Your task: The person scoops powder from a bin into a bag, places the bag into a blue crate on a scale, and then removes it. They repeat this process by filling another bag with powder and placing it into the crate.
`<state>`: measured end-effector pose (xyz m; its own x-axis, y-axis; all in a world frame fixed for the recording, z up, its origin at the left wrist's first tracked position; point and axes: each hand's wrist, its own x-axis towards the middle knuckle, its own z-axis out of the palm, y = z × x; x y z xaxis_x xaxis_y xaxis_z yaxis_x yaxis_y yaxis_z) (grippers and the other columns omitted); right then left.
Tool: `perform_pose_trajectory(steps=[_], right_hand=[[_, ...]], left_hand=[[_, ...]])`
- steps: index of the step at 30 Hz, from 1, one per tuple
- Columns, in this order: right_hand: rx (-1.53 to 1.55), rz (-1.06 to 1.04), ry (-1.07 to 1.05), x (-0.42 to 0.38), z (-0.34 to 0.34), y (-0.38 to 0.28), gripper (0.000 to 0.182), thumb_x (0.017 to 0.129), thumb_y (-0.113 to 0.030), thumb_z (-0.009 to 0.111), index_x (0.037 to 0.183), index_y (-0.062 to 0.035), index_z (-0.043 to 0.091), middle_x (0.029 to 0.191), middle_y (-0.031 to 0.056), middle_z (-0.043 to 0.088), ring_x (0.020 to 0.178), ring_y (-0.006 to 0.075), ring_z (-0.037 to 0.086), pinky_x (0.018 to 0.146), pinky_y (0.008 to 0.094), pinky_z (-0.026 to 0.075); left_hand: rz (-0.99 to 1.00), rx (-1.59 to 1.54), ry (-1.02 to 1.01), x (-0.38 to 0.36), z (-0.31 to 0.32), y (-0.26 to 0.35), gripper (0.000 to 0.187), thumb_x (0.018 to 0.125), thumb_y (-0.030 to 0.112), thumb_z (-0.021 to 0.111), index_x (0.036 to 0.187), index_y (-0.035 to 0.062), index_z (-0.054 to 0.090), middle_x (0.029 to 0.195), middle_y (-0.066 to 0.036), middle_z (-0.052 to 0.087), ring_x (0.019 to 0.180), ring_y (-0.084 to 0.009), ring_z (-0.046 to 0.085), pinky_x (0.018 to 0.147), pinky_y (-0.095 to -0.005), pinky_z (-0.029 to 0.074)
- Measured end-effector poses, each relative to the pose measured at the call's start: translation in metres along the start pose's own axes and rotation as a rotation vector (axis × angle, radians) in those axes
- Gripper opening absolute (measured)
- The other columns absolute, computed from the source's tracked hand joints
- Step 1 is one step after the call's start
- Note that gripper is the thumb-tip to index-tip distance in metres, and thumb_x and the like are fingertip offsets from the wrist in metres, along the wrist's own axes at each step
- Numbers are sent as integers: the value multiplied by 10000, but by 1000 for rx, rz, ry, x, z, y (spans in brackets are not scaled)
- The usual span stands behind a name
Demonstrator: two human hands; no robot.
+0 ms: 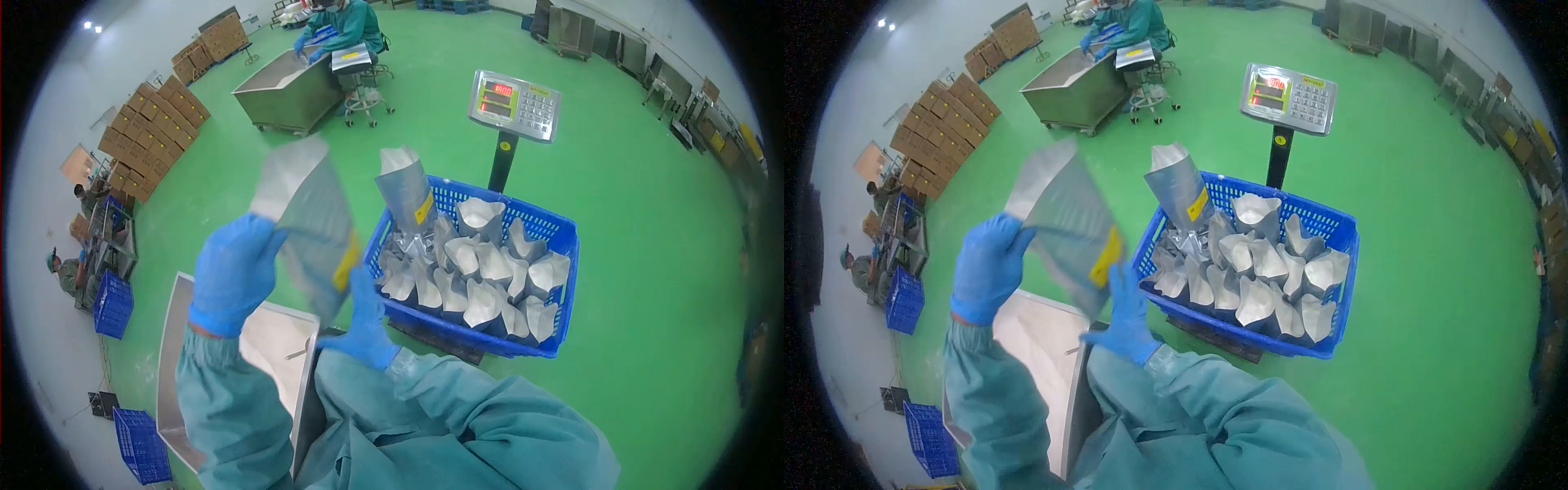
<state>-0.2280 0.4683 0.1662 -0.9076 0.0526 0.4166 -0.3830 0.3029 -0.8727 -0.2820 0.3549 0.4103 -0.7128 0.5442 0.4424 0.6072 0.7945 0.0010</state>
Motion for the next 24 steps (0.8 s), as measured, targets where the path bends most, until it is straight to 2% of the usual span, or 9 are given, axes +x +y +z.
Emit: perform_pose_trajectory(steps=[1, 5, 10, 12, 14, 15, 17, 22, 24], right_hand=[[-3, 10, -5, 13, -4, 16, 1242, 576, -450, 822, 1480, -37, 77, 1483, 291, 126, 1394, 441, 81, 1118, 509, 140], [-146, 82, 514, 74, -44, 107, 1052, 650, -218, 783, 1451, 21, 144, 1482, 256, 174, 1381, 413, 164, 1127, 472, 164], [-224, 75, 540, 115, -83, 199, 1028, 646, -125, 779, 1443, 30, 148, 1472, 246, 203, 1367, 396, 218, 1131, 446, 185], [-243, 111, 498, 117, -84, 244, 1038, 642, -111, 780, 1446, 28, 137, 1472, 242, 203, 1364, 397, 226, 1131, 447, 191], [-168, 248, 407, 113, -82, 285, 1106, 631, -147, 793, 1459, 4, 77, 1459, 266, 197, 1334, 430, 257, 1114, 460, 230], [-158, 245, 404, 117, -86, 289, 1106, 631, -147, 793, 1459, 4, 77, 1459, 266, 197, 1334, 430, 257, 1114, 460, 230], [-254, 620, 334, 112, -90, 297, 1168, 618, -181, 802, 1466, -18, 16, 1442, 299, 192, 1305, 452, 283, 1094, 469, 260], [-316, 524, 332, 108, -88, 303, 1184, 619, -206, 799, 1464, -21, -9, 1426, 315, 206, 1295, 462, 288, 1066, 485, 296], [-421, 559, 332, 101, -84, 309, 1119, 639, -220, 783, 1459, -1, 53, 1389, 305, 301, 1271, 444, 342, 1044, 471, 330]], left_hand=[[27, -65, 39, 18, 16, 2, 164, 834, 128, 614, 758, 11, 527, 707, -183, 519, 693, -394, 532, 598, -439, 412], [28, -238, 78, 78, 94, 17, 128, 837, 148, 601, 785, 34, 574, 749, -179, 564, 725, -382, 564, 623, -433, 441], [-37, -278, -37, 127, 207, 28, 112, 845, 130, 549, 866, 53, 629, 784, -191, 610, 774, -404, 597, 672, -443, 484], [-125, -254, -204, 131, 259, 31, 150, 856, 100, 497, 947, 52, 607, 935, -184, 624, 850, -397, 600, 725, -457, 491], [-134, -315, -137, 110, 295, 33, 183, 861, 96, 492, 1008, 49, 589, 1024, -177, 606, 881, -392, 596, 746, -451, 491], [-132, -379, -80, 99, 300, 36, 226, 865, 92, 486, 1069, 47, 571, 1113, -170, 587, 913, -387, 593, 766, -446, 491], [-122, -405, -84, 67, 298, 29, 272, 867, 92, 486, 1129, 46, 546, 1166, -167, 560, 947, -377, 587, 794, -436, 487], [-450, -604, -193, -15, 252, 11, 294, 883, 91, 507, 1164, 30, 566, 1140, -180, 582, 1073, -330, 559, 912, -385, 455], [-404, -527, -108, -63, 241, -2, 308, 887, 105, 533, 1188, 48, 563, 1167, -171, 582, 1068, -338, 567, 879, -381, 473]])
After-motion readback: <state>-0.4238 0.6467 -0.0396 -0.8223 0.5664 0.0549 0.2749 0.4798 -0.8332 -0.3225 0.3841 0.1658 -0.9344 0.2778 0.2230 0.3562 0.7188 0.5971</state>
